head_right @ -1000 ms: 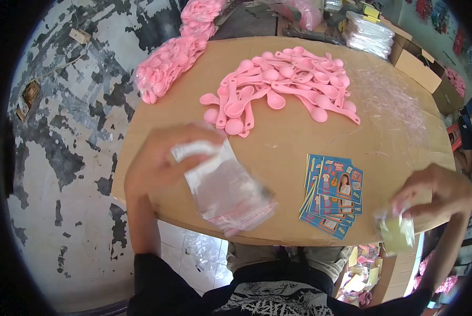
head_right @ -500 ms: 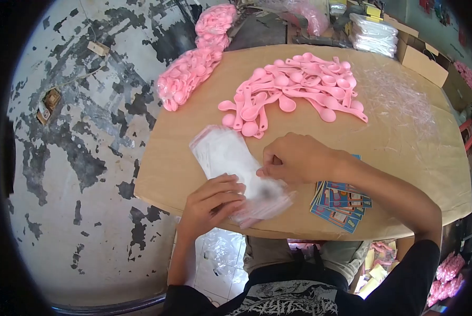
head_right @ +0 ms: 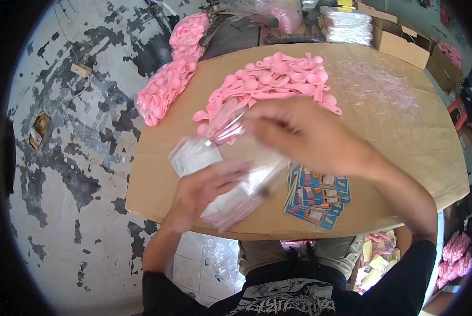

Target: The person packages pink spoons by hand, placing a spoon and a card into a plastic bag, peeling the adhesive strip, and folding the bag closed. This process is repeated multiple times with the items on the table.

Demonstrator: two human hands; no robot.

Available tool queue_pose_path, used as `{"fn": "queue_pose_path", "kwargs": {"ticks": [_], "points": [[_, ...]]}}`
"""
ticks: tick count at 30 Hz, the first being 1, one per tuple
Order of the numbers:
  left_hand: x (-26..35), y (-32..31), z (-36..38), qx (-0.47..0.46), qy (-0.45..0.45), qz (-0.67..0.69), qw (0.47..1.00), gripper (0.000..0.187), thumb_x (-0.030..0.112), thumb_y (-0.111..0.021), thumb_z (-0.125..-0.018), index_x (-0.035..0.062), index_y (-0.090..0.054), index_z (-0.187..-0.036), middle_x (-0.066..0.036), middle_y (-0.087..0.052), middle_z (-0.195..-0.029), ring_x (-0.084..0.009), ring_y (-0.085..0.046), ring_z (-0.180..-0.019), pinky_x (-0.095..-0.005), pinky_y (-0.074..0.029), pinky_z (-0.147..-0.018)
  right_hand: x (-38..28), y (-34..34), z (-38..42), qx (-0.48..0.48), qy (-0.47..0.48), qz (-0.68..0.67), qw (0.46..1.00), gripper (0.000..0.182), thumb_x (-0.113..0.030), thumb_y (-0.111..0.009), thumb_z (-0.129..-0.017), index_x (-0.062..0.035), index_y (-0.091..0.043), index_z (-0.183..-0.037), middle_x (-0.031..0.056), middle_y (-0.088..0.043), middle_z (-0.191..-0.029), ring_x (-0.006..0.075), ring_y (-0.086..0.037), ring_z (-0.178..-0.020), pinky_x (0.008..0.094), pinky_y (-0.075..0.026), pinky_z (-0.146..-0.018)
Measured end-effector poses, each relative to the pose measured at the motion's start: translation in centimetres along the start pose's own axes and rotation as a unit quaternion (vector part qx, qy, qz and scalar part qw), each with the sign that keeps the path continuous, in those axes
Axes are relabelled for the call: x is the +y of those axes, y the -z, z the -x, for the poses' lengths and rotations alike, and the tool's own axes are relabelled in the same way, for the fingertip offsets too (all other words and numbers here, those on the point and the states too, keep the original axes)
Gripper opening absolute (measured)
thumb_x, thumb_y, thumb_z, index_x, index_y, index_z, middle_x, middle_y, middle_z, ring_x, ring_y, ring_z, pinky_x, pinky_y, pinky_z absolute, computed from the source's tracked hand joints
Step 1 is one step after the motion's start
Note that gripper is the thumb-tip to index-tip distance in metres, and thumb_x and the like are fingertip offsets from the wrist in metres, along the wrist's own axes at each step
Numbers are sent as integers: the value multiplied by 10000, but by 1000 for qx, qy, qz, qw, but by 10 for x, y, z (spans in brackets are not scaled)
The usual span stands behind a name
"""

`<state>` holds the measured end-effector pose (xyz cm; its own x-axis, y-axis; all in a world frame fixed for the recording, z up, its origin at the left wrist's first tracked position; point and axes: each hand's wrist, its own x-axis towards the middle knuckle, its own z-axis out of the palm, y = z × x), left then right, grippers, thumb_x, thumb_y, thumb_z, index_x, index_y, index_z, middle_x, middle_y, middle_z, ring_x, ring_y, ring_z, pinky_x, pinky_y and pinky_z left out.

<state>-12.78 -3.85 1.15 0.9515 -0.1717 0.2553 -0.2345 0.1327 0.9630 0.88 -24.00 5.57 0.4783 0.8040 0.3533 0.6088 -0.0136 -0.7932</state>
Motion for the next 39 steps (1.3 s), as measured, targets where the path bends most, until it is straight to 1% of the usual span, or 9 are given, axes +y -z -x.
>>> {"fn": "queue_pose_path", "kwargs": {"ticks": [4, 9, 12, 27, 28, 31, 32, 34, 39], "points": [[-9, -4, -61, 54, 123, 43, 990, 475, 358, -404, -1012, -34, -470, -1273, -158, -574, -1235, -263, -585, -1122, -381, -481, -956, -3, 6, 6, 29, -42, 12, 999, 118, -124, -586, -932, -45, -634, -1007, -1, -586, -735, 51, -539, -631, 215, -425, -551], [-5, 16, -111, 45, 89, 182, 978, 401, 267, -450, -1000, -1, -412, -1297, -208, -539, -1273, -301, -586, -1133, -410, -481, -970, 43, 52, 52, -160, 29, 269, 949, 208, -208, -681, -870, -24, -621, -946, 39, -643, -731, 114, -629, -654, 253, -480, -592], [-17, 20, -122, 63, 62, 141, 986, 400, 226, -470, -994, 9, -380, -1318, -211, -540, -1266, -300, -591, -1123, -407, -487, -973, 54, 53, 48, -167, -240, 98, 951, 237, -270, -659, -883, -39, -660, -935, 52, -664, -765, 123, -614, -694, 276, -484, -653], [-15, 31, -102, 182, 52, 82, 978, 316, 230, -575, -953, -3, -542, -1164, -165, -653, -1056, -249, -661, -995, -308, -548, -828, 48, 26, 10, 69, -178, -49, 980, 220, -177, -514, -989, -23, -626, -1099, -25, -606, -760, 43, -564, -694, 222, -482, -627], [-15, 32, -103, 182, 42, 92, 978, 327, 236, -580, -950, -2, -538, -1171, -163, -649, -1067, -244, -655, -1010, -299, -546, -822, 30, 21, 2, 59, -243, -46, 967, 228, -179, -499, -996, -34, -601, -1139, -40, -600, -779, 25, -545, -677, 206, -471, -570], [-16, 32, -104, 164, -14, 178, 970, 371, 250, -594, -943, 4, -516, -1209, -147, -634, -1107, -212, -639, -1033, -276, -540, -817, 37, 4, -22, 74, -70, -8, 995, 226, -183, -498, -996, -54, -602, -1150, -29, -599, -782, 25, -555, -655, 211, -462, -512], [-17, 34, -103, 172, -11, 160, 972, 383, 246, -592, -944, 2, -504, -1226, -142, -629, -1114, -202, -633, -1032, -281, -538, -827, 25, 6, -24, 54, -171, -17, 984, 237, -186, -511, -989, -63, -592, -1175, -3, -610, -798, 44, -551, -616, 224, -462, -519], [-19, 39, -103, 189, -2, 121, 974, 410, 238, -588, -947, -3, -481, -1261, -133, -620, -1128, -181, -622, -1030, -290, -532, -847, 31, 3, -37, 51, -150, 0, 987, 250, -194, -524, -982, -62, -588, -1184, 5, -611, -782, 53, -546, -603, 229, -459, -525], [-16, 51, -102, 186, -6, 62, 981, 425, 223, -590, -948, -16, -480, -1282, -94, -638, -1037, -95, -617, -725, -241, -515, -551, 19, 17, -63, -97, -103, 87, 986, 273, -224, -596, -934, -48, -613, -1142, 3, -597, -714, 56, -523, -575, 233, -434, -512]]}}
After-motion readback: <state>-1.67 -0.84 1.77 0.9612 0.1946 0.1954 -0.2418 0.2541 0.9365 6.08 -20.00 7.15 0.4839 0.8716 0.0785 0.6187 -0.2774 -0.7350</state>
